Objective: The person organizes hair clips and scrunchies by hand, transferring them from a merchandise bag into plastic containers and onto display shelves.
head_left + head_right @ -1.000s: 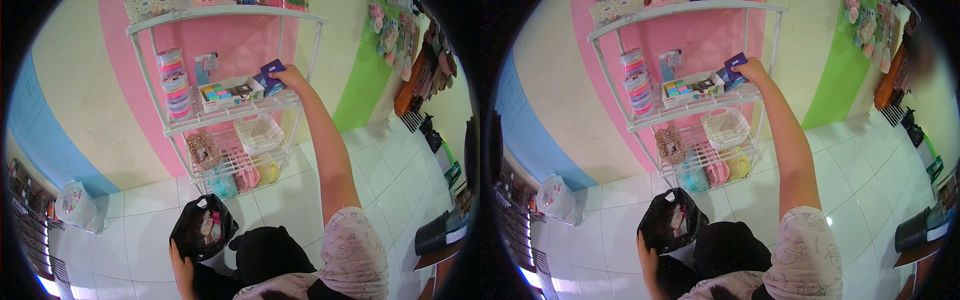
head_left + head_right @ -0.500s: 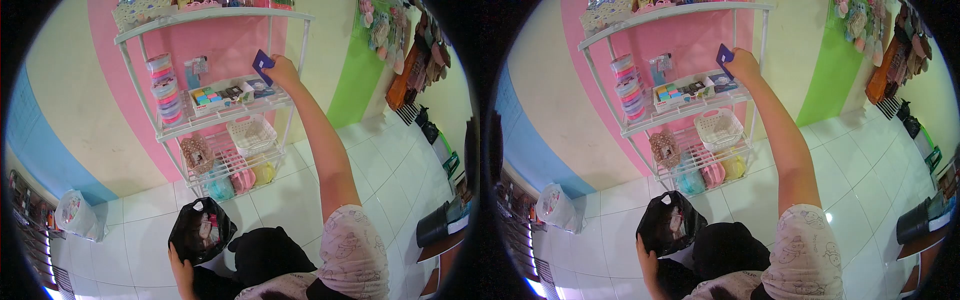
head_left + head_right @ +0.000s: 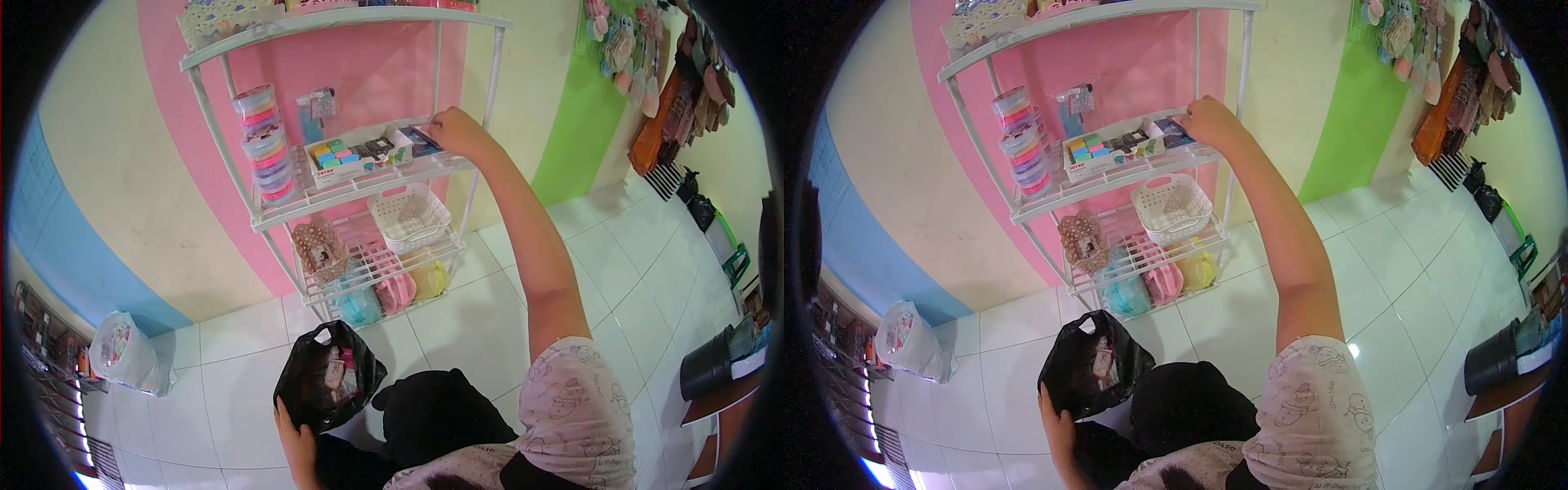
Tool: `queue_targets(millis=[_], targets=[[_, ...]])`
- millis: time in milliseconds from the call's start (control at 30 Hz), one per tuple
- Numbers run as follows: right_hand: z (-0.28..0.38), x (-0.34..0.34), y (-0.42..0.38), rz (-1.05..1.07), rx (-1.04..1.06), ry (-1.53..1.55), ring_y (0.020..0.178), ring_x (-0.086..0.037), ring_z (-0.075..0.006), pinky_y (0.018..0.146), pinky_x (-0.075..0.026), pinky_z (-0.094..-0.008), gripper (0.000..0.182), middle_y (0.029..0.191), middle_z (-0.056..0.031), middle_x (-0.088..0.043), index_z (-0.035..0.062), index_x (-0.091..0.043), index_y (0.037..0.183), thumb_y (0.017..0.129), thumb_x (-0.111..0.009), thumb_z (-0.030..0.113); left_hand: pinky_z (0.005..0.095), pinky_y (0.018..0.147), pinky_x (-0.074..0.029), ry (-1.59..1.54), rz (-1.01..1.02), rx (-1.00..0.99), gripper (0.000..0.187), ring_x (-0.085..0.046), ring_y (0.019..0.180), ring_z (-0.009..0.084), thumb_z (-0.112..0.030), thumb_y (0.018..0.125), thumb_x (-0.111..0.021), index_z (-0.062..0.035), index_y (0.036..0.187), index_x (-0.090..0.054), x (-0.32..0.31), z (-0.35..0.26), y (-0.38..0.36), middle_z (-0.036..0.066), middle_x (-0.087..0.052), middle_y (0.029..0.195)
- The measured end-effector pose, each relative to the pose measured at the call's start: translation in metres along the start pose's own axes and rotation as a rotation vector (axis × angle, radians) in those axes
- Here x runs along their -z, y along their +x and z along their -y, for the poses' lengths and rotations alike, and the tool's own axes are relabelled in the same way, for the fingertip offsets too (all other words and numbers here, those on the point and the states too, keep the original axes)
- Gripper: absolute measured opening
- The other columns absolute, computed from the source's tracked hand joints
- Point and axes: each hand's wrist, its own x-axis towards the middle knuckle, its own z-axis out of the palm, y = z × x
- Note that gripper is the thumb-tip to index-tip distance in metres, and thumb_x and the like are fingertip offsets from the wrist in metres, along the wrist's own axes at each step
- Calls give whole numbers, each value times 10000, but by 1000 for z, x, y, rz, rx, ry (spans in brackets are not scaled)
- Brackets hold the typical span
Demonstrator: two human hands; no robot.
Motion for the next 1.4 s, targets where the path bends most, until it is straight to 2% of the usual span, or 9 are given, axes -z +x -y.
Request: queue_targets(millis=[67, 167, 267, 467, 567, 667, 767, 967, 1400], targets=[[-10, -7, -3, -172, 33, 28, 982, -635, -358, 836, -519, -434, 406, 926, -235, -679, 14, -729, 923, 795, -685, 396, 427, 1169, -236, -12, -1, -23, 817, -306, 1389, 448, 54, 696, -440, -15, 1496, -288, -1, 4, 1, 315, -319, 1481], [0, 3, -5, 111, -13, 91, 879, -663, -360, 795, -525, -434, 417, 851, -240, -679, 5, -729, 867, 763, -707, 407, 430, 1171, -234, -38, 8, -3, 813, -303, 1390, 448, 47, 696, -441, -7, 1493, -289, 0, -2, 1, 316, -320, 1479], [0, -3, -6, 37, -15, 77, 795, -674, -364, 769, -529, -442, 415, 816, -214, -684, 1, -727, 861, 753, -714, 402, 428, 1171, -233, -34, 1, -20, 809, -305, 1388, 448, 46, 698, -442, -2, 1491, -287, -1, -1, 2, 314, -323, 1477], [7, -4, -5, 48, -67, 30, 786, -671, -371, 760, -527, -451, 383, 785, -201, -681, -2, -713, 837, 783, -700, 377, 422, 1170, -235, -31, 7, -5, 813, -309, 1389, 441, 57, 701, -440, -6, 1495, -280, -1, 0, 0, 307, -331, 1476], [5, -21, -3, -403, 207, 172, 723, -662, -351, 721, -525, -423, 386, 740, -184, -672, -13, -701, 827, 829, -675, 372, 418, 1170, -238, -34, 3, -9, 813, -311, 1388, 441, 62, 700, -441, -2, 1494, -279, -2, 2, -1, 304, -332, 1476], [45, 11, -13, -19, -113, 486, 686, -641, -292, 698, -509, -393, 381, 791, -155, -681, -19, -708, 943, 886, -653, 353, 415, 1169, -239, -42, 5, -10, 813, -312, 1386, 441, 68, 698, -440, 3, 1492, -277, -1, 0, -1, 303, -333, 1475], [59, 12, -14, 97, -122, 472, 663, -630, -228, 682, -506, -350, 366, 785, -136, -683, -20, -709, 960, 875, -671, 333, 414, 1167, -246, -32, 7, -6, 811, -317, 1383, 441, 69, 700, -440, 6, 1492, -273, 0, -7, -1, 304, -334, 1474], [57, -6, -12, -87, -32, 506, 716, -671, -193, 681, -522, -322, 310, 783, -137, -694, -41, -709, 982, 794, -700, 205, 416, 1158, -267, -24, 11, 6, 805, -334, 1372, 444, 65, 710, -443, 6, 1493, -267, -2, -6, -3, 305, -339, 1467], [60, -13, -12, -73, 38, 644, 730, -655, -180, 691, -522, -303, 288, 775, -98, -679, -10, -723, 1004, 749, -673, 115, 420, 1161, -261, -34, 5, -2, 825, -322, 1380, 446, 84, 701, -444, -10, 1500, -257, -6, -4, -4, 306, -332, 1469]])
